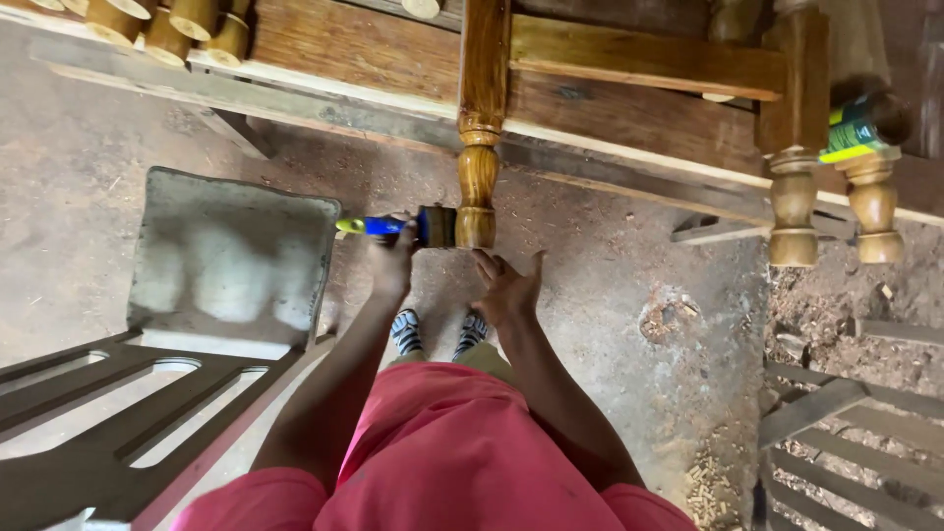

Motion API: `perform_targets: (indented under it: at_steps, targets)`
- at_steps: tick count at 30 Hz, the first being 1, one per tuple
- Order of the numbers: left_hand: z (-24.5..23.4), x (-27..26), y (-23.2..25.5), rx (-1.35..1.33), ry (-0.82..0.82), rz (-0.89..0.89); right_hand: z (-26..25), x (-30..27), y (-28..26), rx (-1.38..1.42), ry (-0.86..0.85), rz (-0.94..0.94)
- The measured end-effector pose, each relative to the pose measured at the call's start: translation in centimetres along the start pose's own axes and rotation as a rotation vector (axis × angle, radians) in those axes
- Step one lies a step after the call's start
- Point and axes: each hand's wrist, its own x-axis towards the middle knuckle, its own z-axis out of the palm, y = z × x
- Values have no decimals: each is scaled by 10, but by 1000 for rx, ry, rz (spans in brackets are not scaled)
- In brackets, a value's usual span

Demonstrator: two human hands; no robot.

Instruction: Apply stain or varnish to wooden furniture legs using a paint brush.

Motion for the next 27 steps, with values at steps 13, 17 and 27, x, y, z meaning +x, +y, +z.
perform_targets:
  at_steps: [13, 17, 27]
  targets:
    - [15, -65, 67, 119, -128, 242, 16, -22, -6, -38, 36, 17]
    - [24, -65, 49, 166, -233, 317, 3, -15, -3, 51, 2, 39]
    - [-2, -39, 80, 334, -182, 464, -24, 10, 3, 87, -70, 32]
